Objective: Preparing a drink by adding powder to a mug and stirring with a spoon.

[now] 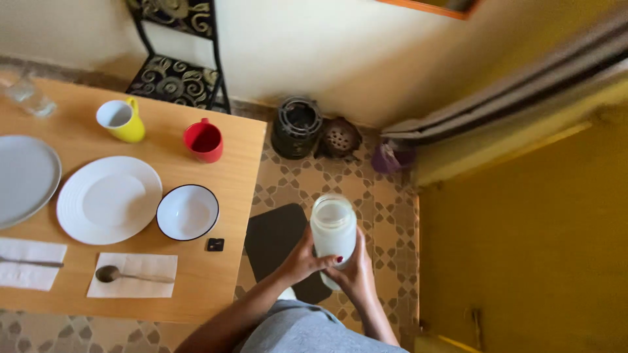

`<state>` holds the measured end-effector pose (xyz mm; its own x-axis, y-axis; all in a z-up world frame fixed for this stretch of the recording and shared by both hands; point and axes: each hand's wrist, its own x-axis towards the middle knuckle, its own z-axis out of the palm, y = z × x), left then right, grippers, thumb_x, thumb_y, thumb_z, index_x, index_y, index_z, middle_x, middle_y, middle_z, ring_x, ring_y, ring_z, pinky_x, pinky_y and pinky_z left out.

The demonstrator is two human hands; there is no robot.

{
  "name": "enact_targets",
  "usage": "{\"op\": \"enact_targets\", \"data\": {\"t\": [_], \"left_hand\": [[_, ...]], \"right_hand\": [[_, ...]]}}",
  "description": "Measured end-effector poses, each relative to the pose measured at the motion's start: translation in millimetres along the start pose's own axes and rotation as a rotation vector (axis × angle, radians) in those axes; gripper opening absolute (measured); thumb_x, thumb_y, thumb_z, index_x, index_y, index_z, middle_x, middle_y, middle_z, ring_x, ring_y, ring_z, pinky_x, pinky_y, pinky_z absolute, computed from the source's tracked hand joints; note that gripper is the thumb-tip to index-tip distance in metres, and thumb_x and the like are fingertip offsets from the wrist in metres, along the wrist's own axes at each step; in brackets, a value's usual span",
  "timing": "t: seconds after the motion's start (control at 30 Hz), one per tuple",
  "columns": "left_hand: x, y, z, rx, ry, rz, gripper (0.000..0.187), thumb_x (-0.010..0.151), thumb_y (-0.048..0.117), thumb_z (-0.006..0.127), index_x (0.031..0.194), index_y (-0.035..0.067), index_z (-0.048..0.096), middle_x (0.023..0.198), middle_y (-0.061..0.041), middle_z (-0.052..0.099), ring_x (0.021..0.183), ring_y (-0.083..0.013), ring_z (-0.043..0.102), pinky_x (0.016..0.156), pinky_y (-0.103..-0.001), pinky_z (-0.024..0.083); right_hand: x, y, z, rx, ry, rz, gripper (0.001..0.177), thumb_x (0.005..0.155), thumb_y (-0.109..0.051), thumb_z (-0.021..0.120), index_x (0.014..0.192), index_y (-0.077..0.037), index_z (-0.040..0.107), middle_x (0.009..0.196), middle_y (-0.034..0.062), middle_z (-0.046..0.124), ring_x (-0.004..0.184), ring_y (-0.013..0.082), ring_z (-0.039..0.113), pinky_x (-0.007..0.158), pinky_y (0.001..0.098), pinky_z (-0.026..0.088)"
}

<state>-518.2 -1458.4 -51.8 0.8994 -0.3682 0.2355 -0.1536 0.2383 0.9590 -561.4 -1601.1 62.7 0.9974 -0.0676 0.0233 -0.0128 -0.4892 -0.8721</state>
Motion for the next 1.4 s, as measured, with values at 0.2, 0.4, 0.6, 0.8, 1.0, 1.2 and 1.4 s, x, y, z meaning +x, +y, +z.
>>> {"op": "enact_targets", "data": {"t": [0.2,0.4,0.6,0.8,1.0,1.2,1.4], "left_hand": [[68.3,8.6,-11.9,-0.078,0.073,0.004,0.109,0.086,0.041,0.085,0.163,0.005,0.017,0.156,-0.018,0.043,0.147,-0.0302,0.043,0.120,-0.045,0.038],[113.2,-28.3,-29.3,-0.028,0.281,-0.059,0.104,0.084,0.043,0.086,0.159,0.004,0.025,0.149,-0.020,0.051,0.140,-0.0326,0.052,0.115,-0.047,0.046],[173.5,-8.7,-43.9,0.064,0.491,-0.030,0.109,0.085,0.043,0.084,0.162,0.006,0.017,0.157,-0.021,0.044,0.146,-0.0360,0.046,0.117,-0.050,0.042],[208.5,-39.1,-47.3,-0.039,0.757,-0.130,0.110,0.082,0.040,0.084,0.161,0.010,0.014,0.155,-0.019,0.042,0.145,-0.0352,0.042,0.115,-0.050,0.041],[220.7,-51.0,-75.6,-0.158,1.033,-0.120,0.102,0.081,0.041,0.083,0.155,0.005,0.023,0.146,-0.020,0.050,0.135,-0.0325,0.053,0.109,-0.050,0.048],[229.9,-72.6,-122.3,-0.178,1.145,-0.071,0.098,0.085,0.040,0.079,0.155,0.005,0.020,0.145,-0.020,0.051,0.131,-0.0315,0.056,0.106,-0.046,0.053],[247.7,-67.2,-155.7,-0.221,1.176,0.019,0.102,0.086,0.042,0.080,0.157,0.005,0.016,0.150,-0.020,0.045,0.138,-0.0319,0.050,0.110,-0.047,0.048]], "right_hand": [[79.6,14.5,-6.1,0.020,-0.085,-0.005,0.109,0.067,-0.022,0.092,0.153,-0.007,0.027,0.140,0.0240,0.057,0.129,0.0367,0.061,0.100,0.0504,0.057],[162.2,30.1,-2.4,-0.047,-0.263,-0.103,0.109,0.066,-0.024,0.093,0.153,-0.007,0.029,0.139,0.0240,0.060,0.127,0.0379,0.063,0.097,0.0511,0.057],[261.5,28.3,0.2,-0.221,-0.464,-0.176,0.115,0.062,-0.023,0.095,0.153,-0.007,0.025,0.138,0.0228,0.058,0.122,0.0368,0.064,0.094,0.0482,0.057],[342.4,44.2,16.4,-0.153,-0.733,-0.384,0.116,0.063,-0.023,0.096,0.153,-0.004,0.025,0.138,0.0263,0.058,0.121,0.0375,0.066,0.094,0.0468,0.060],[380.3,-5.8,54.0,-0.263,-0.965,-0.300,0.112,0.061,-0.024,0.095,0.152,-0.008,0.031,0.133,0.0238,0.064,0.120,0.0359,0.068,0.094,0.0471,0.060],[414.5,-44.4,97.3,-0.395,-1.085,-0.322,0.112,0.061,-0.029,0.093,0.153,-0.012,0.031,0.133,0.0215,0.066,0.122,0.0342,0.067,0.097,0.0466,0.058],[450.1,-66.6,133.1,-0.401,-1.161,-0.377,0.115,0.058,-0.029,0.092,0.153,-0.011,0.030,0.134,0.0220,0.064,0.121,0.0360,0.068,0.097,0.0464,0.058]]}}
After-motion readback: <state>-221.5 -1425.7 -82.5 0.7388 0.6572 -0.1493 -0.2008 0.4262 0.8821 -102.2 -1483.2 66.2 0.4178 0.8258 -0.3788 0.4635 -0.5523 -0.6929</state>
